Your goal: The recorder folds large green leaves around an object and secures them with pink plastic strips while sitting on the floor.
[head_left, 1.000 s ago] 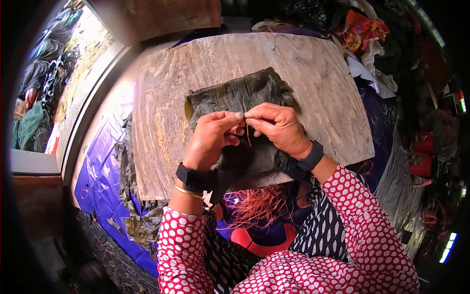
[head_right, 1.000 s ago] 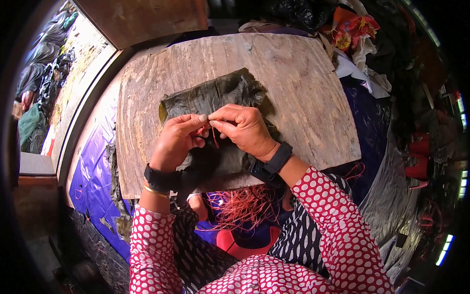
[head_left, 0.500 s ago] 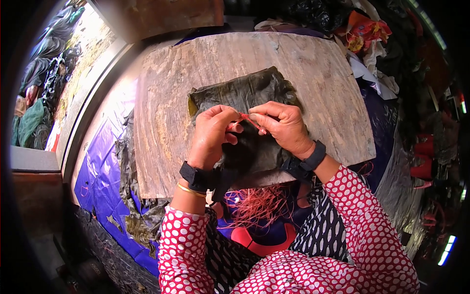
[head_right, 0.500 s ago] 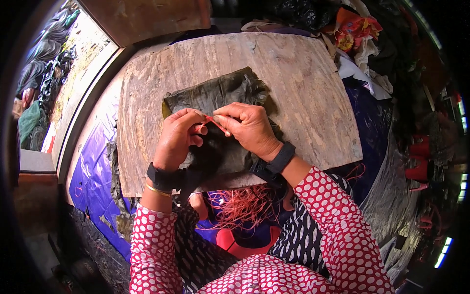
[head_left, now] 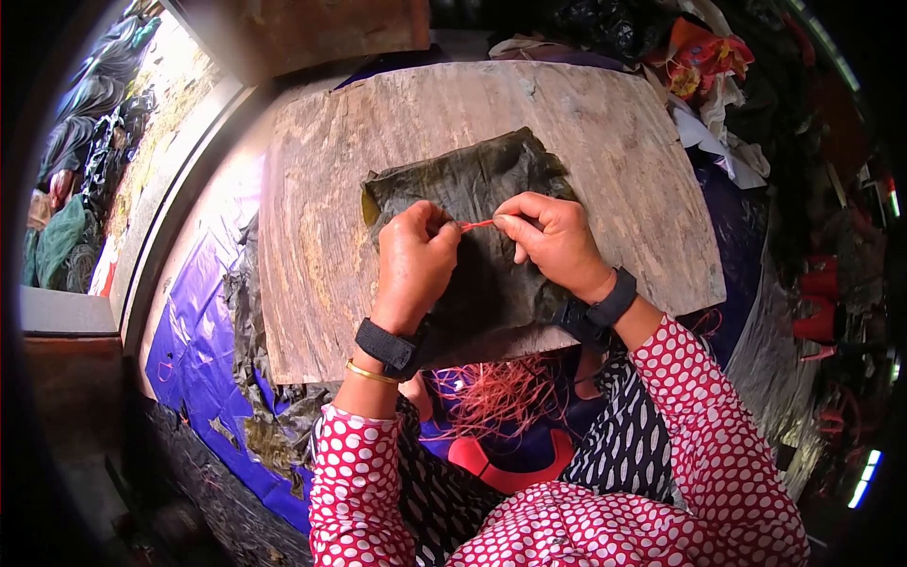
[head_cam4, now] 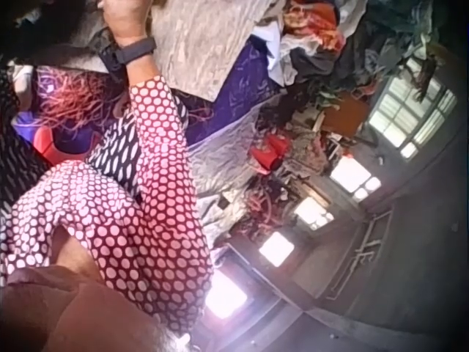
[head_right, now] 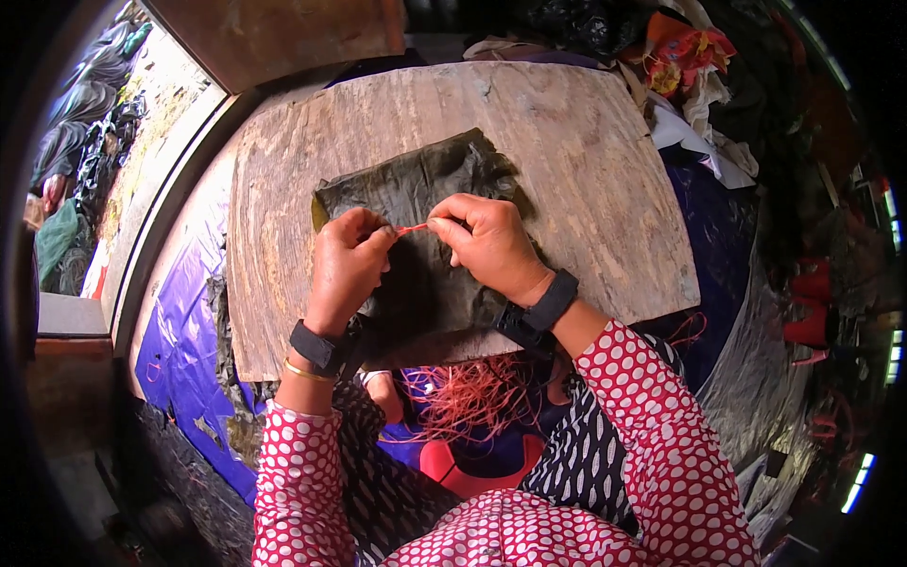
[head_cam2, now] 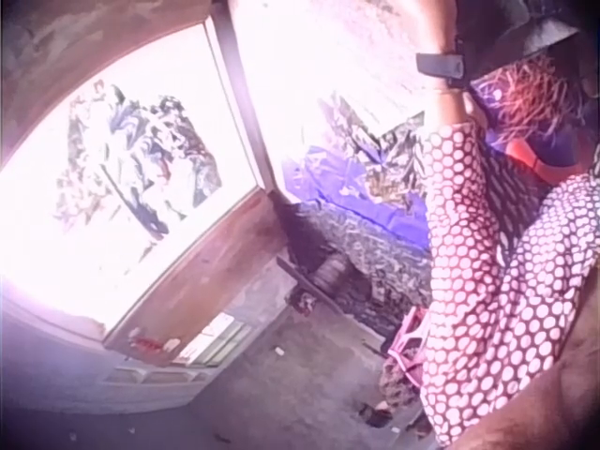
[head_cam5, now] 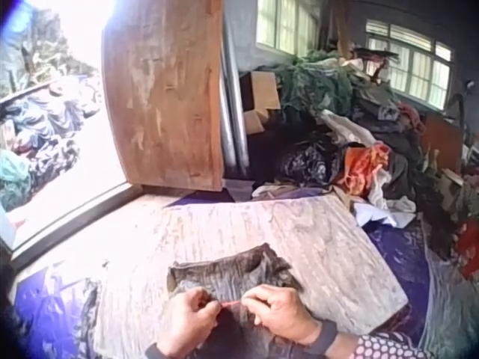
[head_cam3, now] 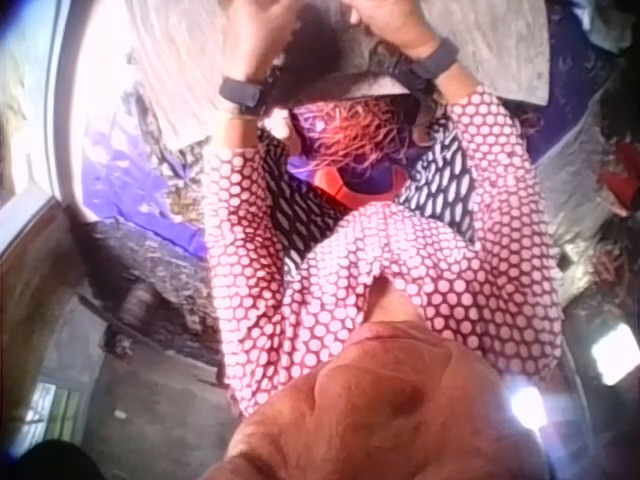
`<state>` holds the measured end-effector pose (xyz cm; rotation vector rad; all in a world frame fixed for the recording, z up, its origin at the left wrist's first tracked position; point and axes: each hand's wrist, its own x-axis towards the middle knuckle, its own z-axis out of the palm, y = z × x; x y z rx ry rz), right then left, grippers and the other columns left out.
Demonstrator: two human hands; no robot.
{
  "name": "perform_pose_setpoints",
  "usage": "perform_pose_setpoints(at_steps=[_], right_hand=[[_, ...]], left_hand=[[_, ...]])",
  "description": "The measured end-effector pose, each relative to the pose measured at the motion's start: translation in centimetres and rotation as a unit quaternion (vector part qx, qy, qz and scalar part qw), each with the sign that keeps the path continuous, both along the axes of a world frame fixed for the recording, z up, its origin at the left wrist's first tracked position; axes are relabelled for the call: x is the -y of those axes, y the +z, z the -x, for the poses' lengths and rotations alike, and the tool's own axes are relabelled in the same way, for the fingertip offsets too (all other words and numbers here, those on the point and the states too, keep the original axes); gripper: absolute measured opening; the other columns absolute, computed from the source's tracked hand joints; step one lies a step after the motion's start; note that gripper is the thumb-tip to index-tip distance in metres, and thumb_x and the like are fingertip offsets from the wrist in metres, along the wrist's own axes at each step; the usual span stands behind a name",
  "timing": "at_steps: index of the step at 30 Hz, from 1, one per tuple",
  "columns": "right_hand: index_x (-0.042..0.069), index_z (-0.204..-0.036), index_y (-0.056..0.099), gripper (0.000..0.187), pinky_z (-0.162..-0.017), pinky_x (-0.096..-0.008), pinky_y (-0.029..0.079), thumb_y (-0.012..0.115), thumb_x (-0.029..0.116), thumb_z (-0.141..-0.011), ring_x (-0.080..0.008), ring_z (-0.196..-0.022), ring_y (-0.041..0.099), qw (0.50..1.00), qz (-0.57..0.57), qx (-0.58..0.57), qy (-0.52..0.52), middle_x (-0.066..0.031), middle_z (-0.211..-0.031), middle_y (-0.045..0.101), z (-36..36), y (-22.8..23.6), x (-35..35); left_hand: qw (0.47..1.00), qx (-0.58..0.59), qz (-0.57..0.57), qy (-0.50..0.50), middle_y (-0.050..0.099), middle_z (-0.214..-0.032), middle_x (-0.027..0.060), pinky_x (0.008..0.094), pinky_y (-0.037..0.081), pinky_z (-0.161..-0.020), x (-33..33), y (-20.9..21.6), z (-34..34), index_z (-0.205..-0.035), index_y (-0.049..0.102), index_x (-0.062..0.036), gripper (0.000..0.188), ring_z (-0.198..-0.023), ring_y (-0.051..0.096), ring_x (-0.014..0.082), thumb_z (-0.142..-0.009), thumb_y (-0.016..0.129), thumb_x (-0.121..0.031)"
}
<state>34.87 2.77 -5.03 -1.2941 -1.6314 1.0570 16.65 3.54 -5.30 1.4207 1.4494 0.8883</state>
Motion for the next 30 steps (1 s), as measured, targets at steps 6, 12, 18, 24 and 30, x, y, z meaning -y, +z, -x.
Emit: perform_pose_setpoints(at_steps=[6, 12, 18, 24, 30], right_hand=[[0.002, -0.112, 0.057, 0.026, -0.047, -0.0192, 0.044, 0.056, 0.005, -0.086, -0.0043, -0.057, 0.055, 0.995, 0.064, -0.081, -0.003, -0.0014, -0.085, 0.06, -1.9, 0.6, -1.0], [0.002, -0.11, 0.059, 0.026, -0.057, -0.0184, 0.046, 0.058, 0.004, -0.084, -0.0046, -0.061, 0.056, 0.995, -0.009, -0.057, -0.083, -0.0014, -0.088, 0.061, -5.2, 0.9, -1.2], [0.002, -0.095, 0.064, 0.014, -0.06, -0.0237, 0.045, 0.06, 0.005, -0.082, -0.0094, -0.066, 0.058, 0.994, -0.055, 0.089, -0.015, -0.004, -0.079, 0.062, -6.7, 0.6, 0.5], [0.005, -0.093, 0.065, 0.018, -0.066, -0.0326, 0.047, 0.062, 0.015, -0.078, -0.0261, -0.074, 0.061, 0.978, -0.075, 0.197, 0.003, -0.0115, -0.082, 0.062, -6.7, -0.7, 0.8], [0.006, -0.096, 0.066, 0.022, -0.072, -0.0345, 0.047, 0.061, 0.019, -0.078, -0.0281, -0.08, 0.063, 0.98, 0.014, 0.196, -0.033, -0.0147, -0.09, 0.065, -8.7, -0.8, 0.5]], left_hand=[[0.995, 0.085, 0.02, -0.045, 0.059, -0.105, 0.0051, 0.0201, 0.047, -0.046, 0.2, 1.1, 2.4, -0.112, 0.058, -0.0029, 0.03, -0.077, 0.06, 0.0085, -0.082, 0.061, -0.007], [0.984, -0.048, -0.126, 0.118, 0.066, -0.082, 0.008, 0.0276, 0.049, -0.06, 0.0, -0.3, 7.7, -0.099, 0.064, -0.0019, 0.021, -0.067, 0.059, 0.0125, -0.079, 0.062, -0.006], [0.998, -0.05, 0.01, 0.044, 0.058, -0.071, 0.0, 0.0203, 0.038, -0.044, 1.4, -0.2, 8.5, -0.094, 0.059, -0.006, 0.023, -0.058, 0.055, 0.0076, -0.079, 0.068, -0.021], [0.989, -0.018, -0.13, -0.066, 0.051, -0.064, -0.0034, 0.0195, 0.034, -0.05, 1.1, -4.8, 7.1, -0.099, 0.062, -0.0069, 0.021, -0.059, 0.045, 0.0018, -0.079, 0.067, -0.006], [0.99, -0.13, -0.061, -0.015, 0.057, -0.064, 0.0008, 0.0235, 0.037, -0.048, 1.0, -4.9, 7.1, -0.1, 0.062, -0.0069, 0.024, -0.054, 0.049, 0.0065, -0.077, 0.064, -0.007]])
